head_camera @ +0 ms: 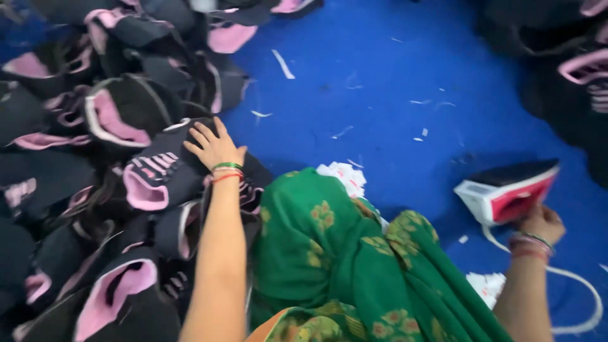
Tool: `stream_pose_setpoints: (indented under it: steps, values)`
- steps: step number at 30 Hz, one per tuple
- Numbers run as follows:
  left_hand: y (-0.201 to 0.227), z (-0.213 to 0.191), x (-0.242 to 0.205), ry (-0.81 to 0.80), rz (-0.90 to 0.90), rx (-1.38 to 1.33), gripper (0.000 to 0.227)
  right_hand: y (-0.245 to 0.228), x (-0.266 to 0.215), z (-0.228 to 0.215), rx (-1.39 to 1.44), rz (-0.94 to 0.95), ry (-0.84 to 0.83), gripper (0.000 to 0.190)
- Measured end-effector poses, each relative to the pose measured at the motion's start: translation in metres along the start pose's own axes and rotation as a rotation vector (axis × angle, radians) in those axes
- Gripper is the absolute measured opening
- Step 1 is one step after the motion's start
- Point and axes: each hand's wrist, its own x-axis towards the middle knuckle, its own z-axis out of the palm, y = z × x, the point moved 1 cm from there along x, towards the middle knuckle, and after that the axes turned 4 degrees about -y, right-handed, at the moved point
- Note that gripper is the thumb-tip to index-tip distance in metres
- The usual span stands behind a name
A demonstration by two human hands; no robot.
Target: Ironing brand labels onto black and pink shoe uppers on a workshop floor.
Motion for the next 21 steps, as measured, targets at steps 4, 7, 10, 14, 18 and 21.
stream_pose_setpoints:
  steps: [4,7,10,14,18,21]
  values:
    - [-0.016,0.055,0.034,0.101,0.035,-0.082,0.027,-0.042,-0.044,-0.006,0.015,0.004,0.115,0.016]
    - [-0.004,-0.074,0.008,0.269,0.129,-0.562,0.041,-0.097,-0.082,-0.017,0.032,0.032,0.123,0.015]
    - [0.05,-0.166,-0.019,0.393,0.388,-1.133,0.033,-0.179,-0.13,0.005,0.088,-0.164,-0.079,0.013]
    - [0.155,-0.174,-0.076,0.268,0.585,-1.225,0.013,-0.271,-0.181,0.085,0.482,0.06,-0.424,0.026]
    - [0.24,-0.104,-0.148,0.048,1.233,-1.066,0.027,-0.213,-0.188,0.151,0.809,0.289,-0.698,0.049]
    - [0.252,-0.039,-0.163,-0.135,1.256,-1.03,0.027,-0.129,-0.177,0.165,0.369,0.088,-0.504,0.051]
